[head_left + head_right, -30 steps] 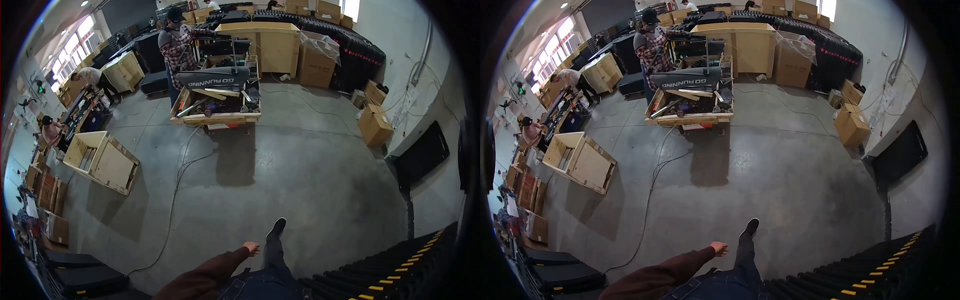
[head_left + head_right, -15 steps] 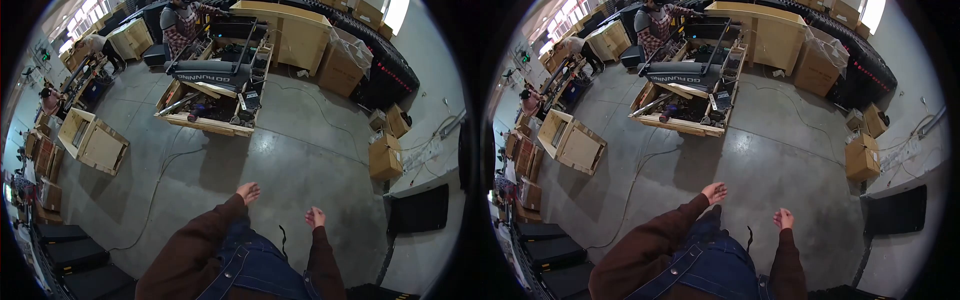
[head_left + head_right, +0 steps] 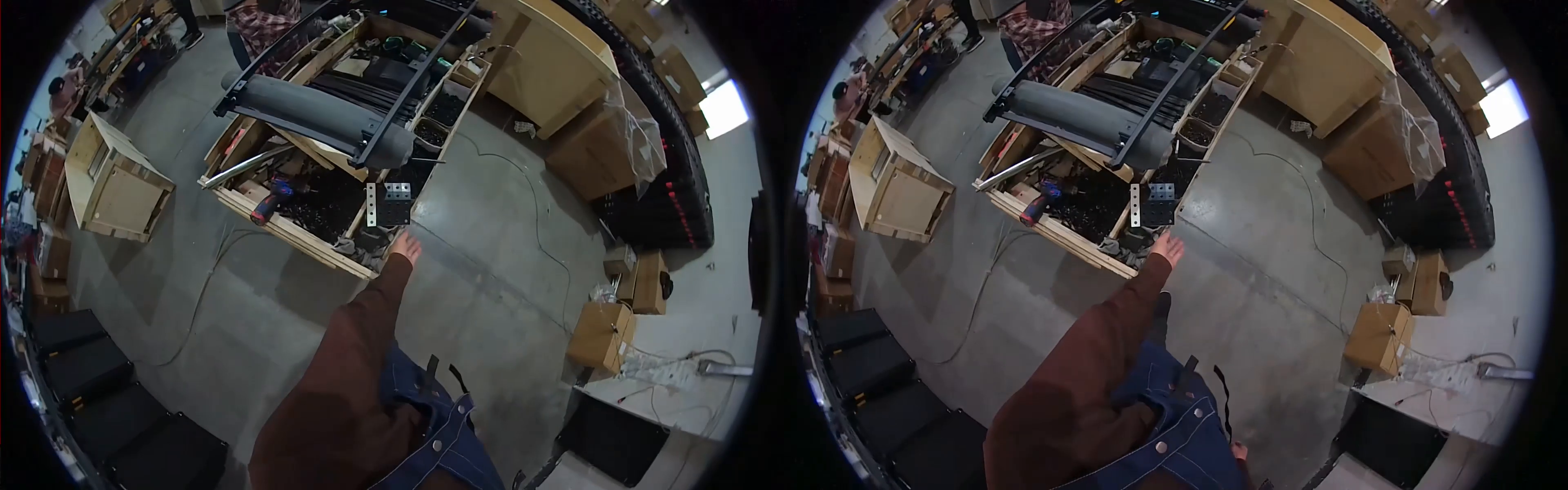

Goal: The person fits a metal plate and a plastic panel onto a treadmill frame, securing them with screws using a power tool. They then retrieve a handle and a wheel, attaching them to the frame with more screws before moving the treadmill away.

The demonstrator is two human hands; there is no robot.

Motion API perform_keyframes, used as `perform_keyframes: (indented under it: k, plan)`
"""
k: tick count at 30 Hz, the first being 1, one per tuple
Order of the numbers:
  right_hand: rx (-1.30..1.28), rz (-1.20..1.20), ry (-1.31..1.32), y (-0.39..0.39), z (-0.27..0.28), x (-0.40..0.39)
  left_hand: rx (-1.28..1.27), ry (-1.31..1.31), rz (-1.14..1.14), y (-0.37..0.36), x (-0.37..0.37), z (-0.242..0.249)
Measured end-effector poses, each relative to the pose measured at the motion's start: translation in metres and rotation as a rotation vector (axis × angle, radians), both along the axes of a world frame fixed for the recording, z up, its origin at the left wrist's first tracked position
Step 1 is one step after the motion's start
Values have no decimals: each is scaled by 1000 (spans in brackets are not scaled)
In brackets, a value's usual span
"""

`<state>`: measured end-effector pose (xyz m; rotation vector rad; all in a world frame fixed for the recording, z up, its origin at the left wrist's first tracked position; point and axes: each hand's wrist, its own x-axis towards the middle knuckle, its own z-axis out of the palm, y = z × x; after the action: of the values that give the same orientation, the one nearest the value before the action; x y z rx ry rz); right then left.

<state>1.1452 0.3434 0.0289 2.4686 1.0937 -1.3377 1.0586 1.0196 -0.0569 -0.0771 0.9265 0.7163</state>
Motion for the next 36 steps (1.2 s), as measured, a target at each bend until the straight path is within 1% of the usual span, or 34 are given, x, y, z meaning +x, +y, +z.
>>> perform_keyframes:
  k: [2, 6, 8, 9, 11, 12, 13, 14, 15, 16, 17, 18, 19, 21, 22, 23, 24, 25, 26, 27, 28, 29, 30, 31, 32, 33, 34, 35, 36]
  plan:
    - [62, -149, 56, 30, 7, 40, -192, 29, 164, 20, 18, -9]
    - [192, -436, 138, 94, 17, 129, -243, 41, 307, 46, 31, -37]
    - [261, -571, 186, 123, 14, 173, -345, 56, 336, 56, 29, -43]
    - [297, -638, 215, 140, 10, 194, -343, 63, 364, 55, 32, -43]
    - [363, -770, 279, 171, 1, 237, -258, 175, 304, 45, 38, -3]
    - [395, -837, 311, 81, -119, 309, -256, 184, 332, 42, 40, 23]
    - [121, -854, 331, 168, -87, 349, -151, 198, 332, 38, 41, 50]
    - [107, -822, 339, 246, -32, 407, -56, 214, 335, 27, 43, 78]
    - [141, -890, 411, 375, 44, 366, 62, 192, 313, 15, 43, 97]
    - [155, -837, 526, 405, -12, 415, 186, 172, 279, 11, 43, 124]
    - [181, -713, 761, 484, 23, 417, 197, 203, 232, 10, 54, 176]
    - [203, -653, 681, 555, 59, 398, 258, 177, 174, 9, 62, 211]
    - [188, -515, 728, 618, 102, 376, 327, 153, 111, 11, 69, 235]
    - [102, -409, 941, 706, 150, 341, 432, 171, 42, 20, 93, 271]
    - [70, -360, 1052, 737, 169, 324, 512, 163, 23, 28, 104, 290]
    - [73, -341, 1058, 760, 187, 312, 544, 180, -2, 37, 115, 299]
    - [134, -341, 1232, 781, 204, 302, 556, 187, 14, 49, 123, 301]
    - [190, -343, 1404, 799, 211, 302, 610, 195, -25, 62, 131, 303]
    - [185, -329, 1406, 816, 209, 308, 659, 202, -68, 74, 138, 303]
    - [278, -207, 1286, 834, 207, 313, 668, 208, -58, 86, 144, 305]
    - [373, -90, 1163, 852, 208, 315, 556, 74, 22, 101, 149, 314]
    - [384, -83, 1166, 868, 210, 316, 444, -61, 94, 118, 153, 318]
    - [431, -243, 1192, 882, 212, 317, 471, -368, 268, 126, 165, 310]
    - [471, -409, 1210, 894, 218, 316, 598, -378, 267, 137, 182, 305]
    - [467, -483, 1266, 909, 227, 313, 725, -390, 261, 150, 198, 301]
    - [476, -485, 1258, 923, 229, 314, 802, -222, 200, 159, 212, 294]
    - [466, -467, 1228, 931, 231, 318, 795, -237, 205, 167, 228, 297]
    - [463, -443, 1206, 943, 233, 320, 784, -30, 219, 180, 240, 305]
    - [494, -370, 1154, 957, 236, 321, 770, 181, 232, 195, 247, 311]
